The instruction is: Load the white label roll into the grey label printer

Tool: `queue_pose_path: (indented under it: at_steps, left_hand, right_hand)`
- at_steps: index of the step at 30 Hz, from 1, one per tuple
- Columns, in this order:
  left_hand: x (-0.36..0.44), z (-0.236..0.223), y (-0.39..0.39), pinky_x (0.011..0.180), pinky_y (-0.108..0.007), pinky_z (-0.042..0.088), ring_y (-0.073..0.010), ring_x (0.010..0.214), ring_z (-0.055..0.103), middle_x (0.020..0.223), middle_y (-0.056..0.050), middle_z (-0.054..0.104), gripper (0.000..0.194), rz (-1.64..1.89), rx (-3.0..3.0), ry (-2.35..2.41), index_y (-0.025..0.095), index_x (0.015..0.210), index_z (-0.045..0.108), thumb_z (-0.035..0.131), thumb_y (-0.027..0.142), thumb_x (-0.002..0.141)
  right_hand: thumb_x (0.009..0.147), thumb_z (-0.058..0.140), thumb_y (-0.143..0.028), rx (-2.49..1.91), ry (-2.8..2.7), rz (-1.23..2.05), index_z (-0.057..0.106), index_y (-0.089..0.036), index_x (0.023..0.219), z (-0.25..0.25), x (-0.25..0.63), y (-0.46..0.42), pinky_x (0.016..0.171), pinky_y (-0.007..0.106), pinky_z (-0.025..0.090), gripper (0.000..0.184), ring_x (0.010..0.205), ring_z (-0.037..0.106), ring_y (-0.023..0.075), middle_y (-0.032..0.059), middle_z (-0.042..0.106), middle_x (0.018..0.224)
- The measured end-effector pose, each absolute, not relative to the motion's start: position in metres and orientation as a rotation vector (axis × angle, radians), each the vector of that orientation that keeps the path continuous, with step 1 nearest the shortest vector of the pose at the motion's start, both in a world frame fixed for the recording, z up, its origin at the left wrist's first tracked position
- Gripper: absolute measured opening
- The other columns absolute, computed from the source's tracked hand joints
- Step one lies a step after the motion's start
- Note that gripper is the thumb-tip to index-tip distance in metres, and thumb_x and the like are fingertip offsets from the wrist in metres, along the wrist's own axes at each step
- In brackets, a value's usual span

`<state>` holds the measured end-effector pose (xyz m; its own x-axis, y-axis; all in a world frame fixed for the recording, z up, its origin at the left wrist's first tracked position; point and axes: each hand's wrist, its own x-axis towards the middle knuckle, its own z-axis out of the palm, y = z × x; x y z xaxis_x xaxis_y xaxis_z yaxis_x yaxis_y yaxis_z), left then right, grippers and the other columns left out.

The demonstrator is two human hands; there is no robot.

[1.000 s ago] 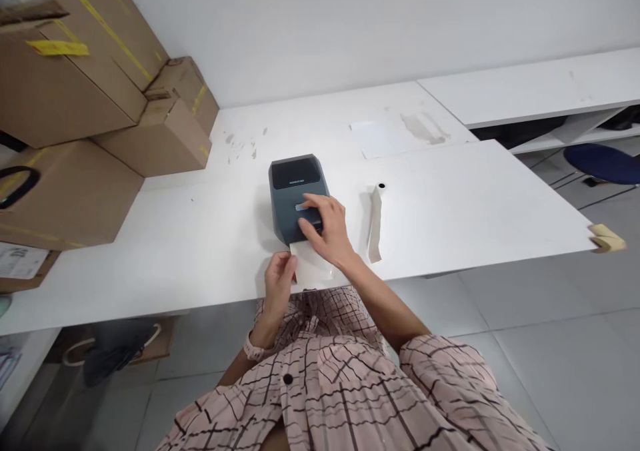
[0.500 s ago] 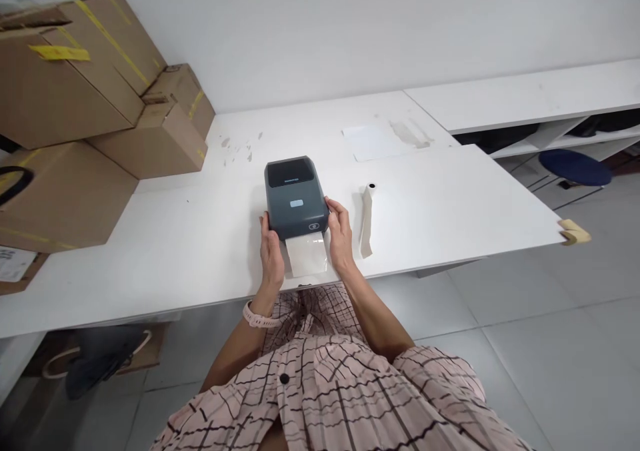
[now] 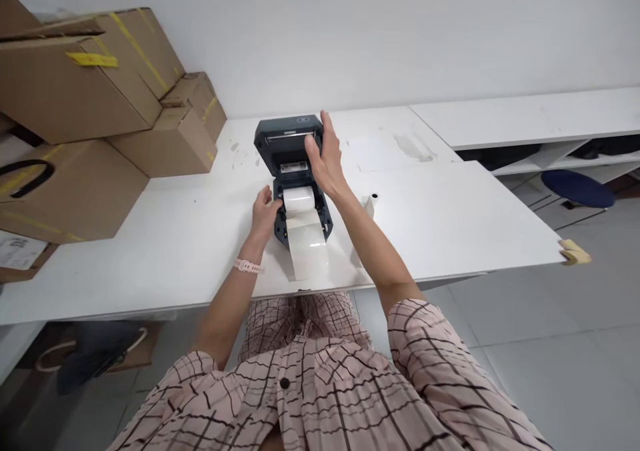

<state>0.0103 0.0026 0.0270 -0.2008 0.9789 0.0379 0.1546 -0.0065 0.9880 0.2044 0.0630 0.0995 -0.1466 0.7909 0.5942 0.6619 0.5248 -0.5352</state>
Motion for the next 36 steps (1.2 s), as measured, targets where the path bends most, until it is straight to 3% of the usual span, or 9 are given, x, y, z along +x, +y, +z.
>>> queue_pose_path:
  at_steps: [5,8,12,15,20,23,29,33,36]
  left_hand:
    - [0.011,0.008,0.003,0.104,-0.035,0.052,-0.0257,0.131,0.062,0.152,-0.012,0.058,0.071,1.183,1.224,1.483,0.02,0.15,0.049,0.061,0.022,0.081]
    - [0.009,0.013,0.005,0.096,-0.035,0.055,-0.0254,0.119,0.068,0.146,-0.012,0.064,0.069,1.146,1.22,1.562,0.02,0.146,0.054,0.062,0.019,0.077]
    - [0.008,0.03,0.012,0.098,-0.042,0.052,-0.0331,0.119,0.068,0.132,-0.013,0.072,0.057,0.934,1.424,1.82,0.021,0.132,0.064,0.063,0.018,0.075]
    - [0.01,0.041,0.013,0.097,-0.044,0.05,-0.0368,0.119,0.068,0.121,-0.014,0.076,0.047,0.73,1.598,1.937,0.021,0.125,0.067,0.059,0.017,0.079]
    - [0.017,0.046,0.01,0.096,-0.046,0.049,-0.039,0.118,0.068,0.118,-0.018,0.076,0.046,0.613,1.671,1.998,0.018,0.127,0.064,0.054,0.014,0.083]
    - [0.017,0.044,0.007,0.097,-0.046,0.049,-0.0387,0.118,0.068,0.12,-0.015,0.076,0.048,0.681,1.626,1.993,0.021,0.129,0.065,0.055,0.015,0.082]
    - [0.015,0.037,0.004,0.1,-0.048,0.048,-0.0372,0.119,0.067,0.123,-0.01,0.076,0.056,0.798,1.555,1.939,0.027,0.136,0.063,0.054,0.017,0.081]
    - [0.015,0.034,0.003,0.105,-0.048,0.045,-0.0364,0.122,0.066,0.129,-0.01,0.074,0.061,0.878,1.497,1.899,0.026,0.142,0.059,0.055,0.018,0.082]
    - [0.016,0.034,0.003,0.108,-0.048,0.044,-0.0359,0.124,0.064,0.133,-0.01,0.072,0.062,0.885,1.474,1.901,0.024,0.144,0.058,0.055,0.017,0.082]
  right_hand:
    - [0.097,0.036,-0.077,-1.156,-1.953,0.006,-0.003,-0.037,0.166,0.122,0.198,0.112,0.126,0.064,0.023,0.089,0.161,0.017,0.0373,0.0059,0.025,0.172]
    - [0.102,0.04,-0.063,-1.106,-1.954,-0.064,0.014,-0.032,0.166,0.128,0.192,0.102,0.125,0.065,0.025,0.076,0.158,0.024,0.0385,0.0096,0.035,0.168]
    - [0.096,0.056,-0.034,-1.025,-2.366,0.101,0.043,-0.028,0.155,0.112,0.185,0.074,0.112,0.055,0.047,0.06,0.135,0.058,0.0339,0.0103,0.064,0.145]
    - [0.081,0.072,-0.023,-1.163,-2.752,0.3,0.048,-0.026,0.152,0.092,0.179,0.07,0.098,0.049,0.056,0.075,0.122,0.067,0.0344,0.0121,0.069,0.138]
    - [0.067,0.083,-0.023,-1.363,-2.915,0.455,0.039,-0.018,0.158,0.076,0.167,0.086,0.099,0.05,0.056,0.102,0.127,0.065,0.0399,0.0204,0.062,0.146]
    - [0.059,0.088,-0.024,-1.277,-2.849,0.587,0.04,-0.019,0.157,0.081,0.172,0.092,0.097,0.051,0.058,0.109,0.12,0.069,0.0383,0.0179,0.067,0.14]
    - [0.068,0.086,-0.041,-0.699,-2.553,0.885,0.037,-0.03,0.159,0.123,0.241,0.074,0.11,0.046,0.053,0.104,0.139,0.056,0.0313,0.009,0.049,0.16]
    - [0.066,0.089,-0.044,-0.873,-2.265,0.807,0.042,-0.032,0.157,0.141,0.299,0.065,0.112,0.05,0.05,0.104,0.149,0.044,0.0377,0.0089,0.04,0.166]
    - [0.066,0.087,-0.036,-1.09,-2.078,0.77,0.042,-0.031,0.157,0.123,0.325,0.078,0.108,0.052,0.052,0.102,0.15,0.041,0.0398,0.0121,0.044,0.162]
